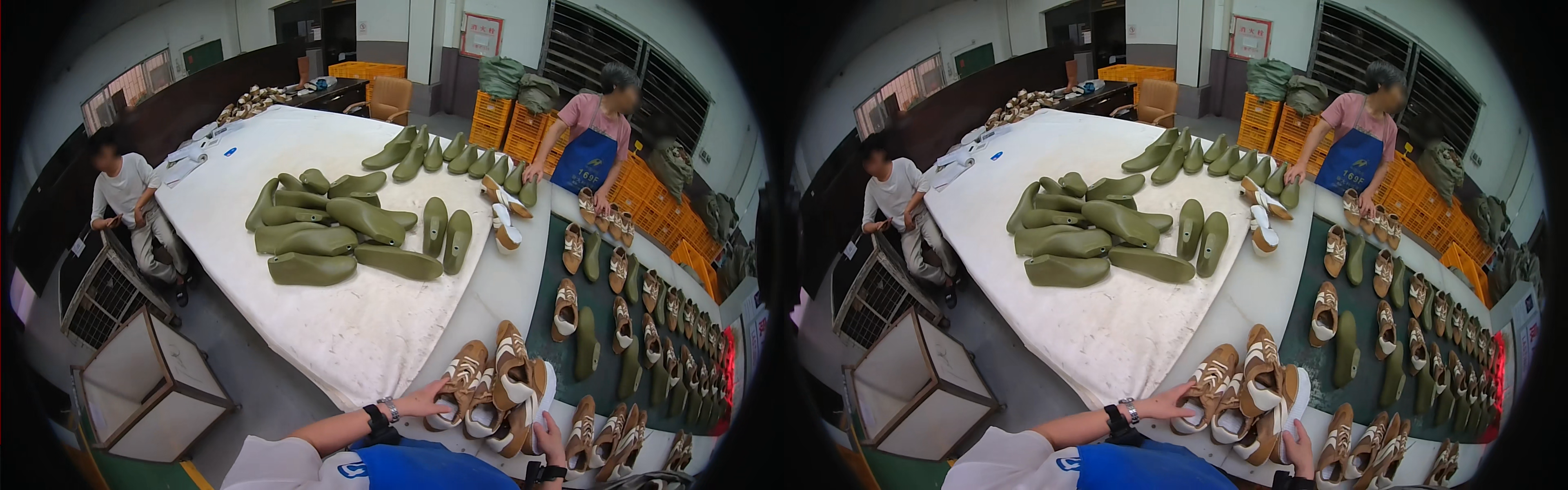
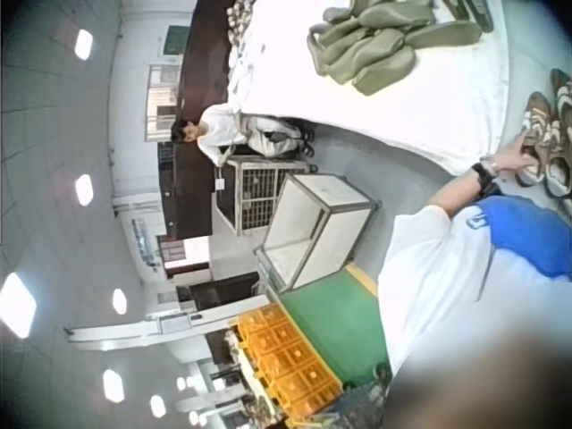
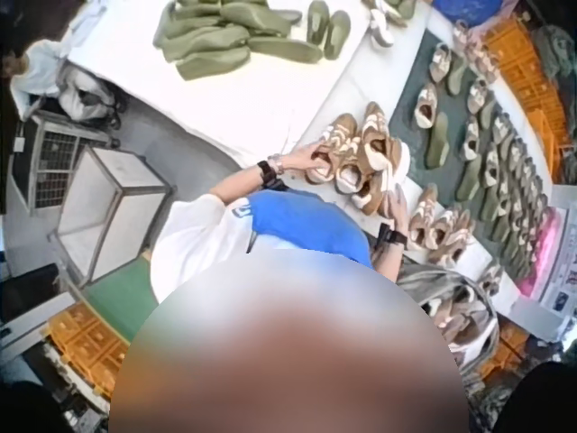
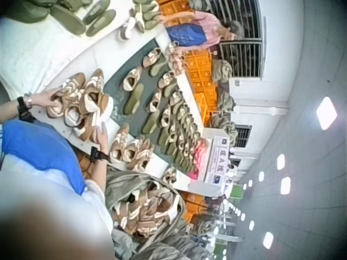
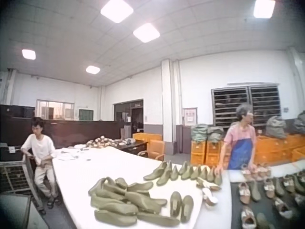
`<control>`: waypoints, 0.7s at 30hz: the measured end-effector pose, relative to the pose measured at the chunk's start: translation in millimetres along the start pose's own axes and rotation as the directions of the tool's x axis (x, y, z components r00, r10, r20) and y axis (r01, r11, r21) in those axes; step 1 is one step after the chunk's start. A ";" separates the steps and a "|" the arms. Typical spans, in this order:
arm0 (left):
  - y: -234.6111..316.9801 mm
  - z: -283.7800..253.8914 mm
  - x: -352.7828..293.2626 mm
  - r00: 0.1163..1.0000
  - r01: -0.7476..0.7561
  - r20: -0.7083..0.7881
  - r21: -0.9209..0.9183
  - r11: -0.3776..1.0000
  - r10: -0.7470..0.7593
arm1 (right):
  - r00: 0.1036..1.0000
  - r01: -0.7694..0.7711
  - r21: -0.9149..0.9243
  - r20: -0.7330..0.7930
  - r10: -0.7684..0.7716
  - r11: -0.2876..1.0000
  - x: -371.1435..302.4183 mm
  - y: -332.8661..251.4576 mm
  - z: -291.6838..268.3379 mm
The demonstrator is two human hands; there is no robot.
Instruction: The person inserts green shoe lasts into brown and white sneakers on a factory assembly line. They repeatedly pick up shoes from a sack, insert the lasts, and place the shoes on the conveyor belt. The person also handles and stacks the green shoe lasts on the table.
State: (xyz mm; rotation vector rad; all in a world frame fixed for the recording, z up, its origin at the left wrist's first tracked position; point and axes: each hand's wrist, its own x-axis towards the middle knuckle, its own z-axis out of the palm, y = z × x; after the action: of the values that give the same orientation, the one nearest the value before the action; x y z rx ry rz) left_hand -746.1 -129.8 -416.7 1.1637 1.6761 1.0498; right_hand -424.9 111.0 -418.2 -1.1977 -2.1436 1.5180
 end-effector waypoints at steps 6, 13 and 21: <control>-7.9 -69.1 -46.5 0.960 0.145 -0.274 0.279 0.949 -0.066 | 0.996 0.015 -0.442 0.086 0.025 0.897 22.0 -23.2 -40.6; -77.0 -272.3 -113.1 0.662 0.435 -0.746 0.459 0.774 0.070 | 0.933 0.232 -0.576 -0.096 -0.347 0.784 -4.5 -157.8 -26.0; -121.6 -459.9 -116.0 0.685 0.624 -0.699 0.417 0.661 -0.206 | 0.850 0.463 -0.456 0.470 -0.236 0.760 11.5 -319.4 140.6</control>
State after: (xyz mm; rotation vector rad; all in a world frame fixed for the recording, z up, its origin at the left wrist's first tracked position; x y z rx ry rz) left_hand -1181.1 -349.0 -367.2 0.7129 2.8239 0.5380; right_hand -670.1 -11.2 -201.8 -0.5563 -3.0137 1.0431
